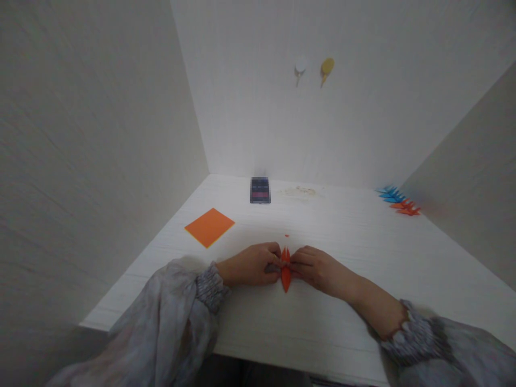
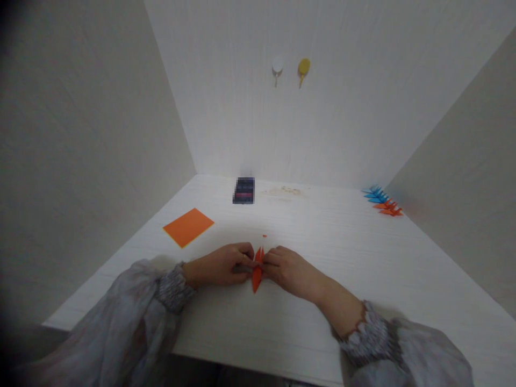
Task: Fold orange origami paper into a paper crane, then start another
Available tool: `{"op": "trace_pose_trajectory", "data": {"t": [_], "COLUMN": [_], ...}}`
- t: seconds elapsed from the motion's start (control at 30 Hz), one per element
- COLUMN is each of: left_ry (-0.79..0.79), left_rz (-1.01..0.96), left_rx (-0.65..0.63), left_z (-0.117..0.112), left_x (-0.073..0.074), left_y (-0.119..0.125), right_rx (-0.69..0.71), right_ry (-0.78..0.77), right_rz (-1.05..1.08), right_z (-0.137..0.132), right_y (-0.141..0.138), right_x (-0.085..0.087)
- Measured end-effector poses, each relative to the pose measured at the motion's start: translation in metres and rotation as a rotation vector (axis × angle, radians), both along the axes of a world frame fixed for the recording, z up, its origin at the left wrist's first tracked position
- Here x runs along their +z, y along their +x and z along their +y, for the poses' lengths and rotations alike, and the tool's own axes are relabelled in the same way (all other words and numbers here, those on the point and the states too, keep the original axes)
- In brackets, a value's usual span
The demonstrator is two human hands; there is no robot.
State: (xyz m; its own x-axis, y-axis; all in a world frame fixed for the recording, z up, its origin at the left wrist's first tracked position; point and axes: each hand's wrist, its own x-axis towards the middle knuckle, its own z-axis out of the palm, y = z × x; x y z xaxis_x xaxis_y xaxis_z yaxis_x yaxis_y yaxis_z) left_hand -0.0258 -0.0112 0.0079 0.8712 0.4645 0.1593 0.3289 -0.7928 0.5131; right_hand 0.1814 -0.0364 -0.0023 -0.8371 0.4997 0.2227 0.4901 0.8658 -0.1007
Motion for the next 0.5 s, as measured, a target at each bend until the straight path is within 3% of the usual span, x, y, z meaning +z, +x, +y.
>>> {"op": "trace_pose_trajectory", "data": {"t": [0.2, 0.5], "left_ry": [0.006, -0.025], "left_rz": [0.016, -0.019], "left_rx": [-0.036, -0.057], "left_z": [0.0011, 0.0017], "left_x": [0.0002, -0.0016], "left_y": [-0.0001, -0.0002], "right_rx": [0.054, 0.119], "right_ry": [0.161, 0.137], "right_rz": [-0.058, -0.054], "right_z": [-0.0050, -0.0068], "right_y": [0.0011, 0.0031], "right_x": [-0.0013, 0.0038]}}
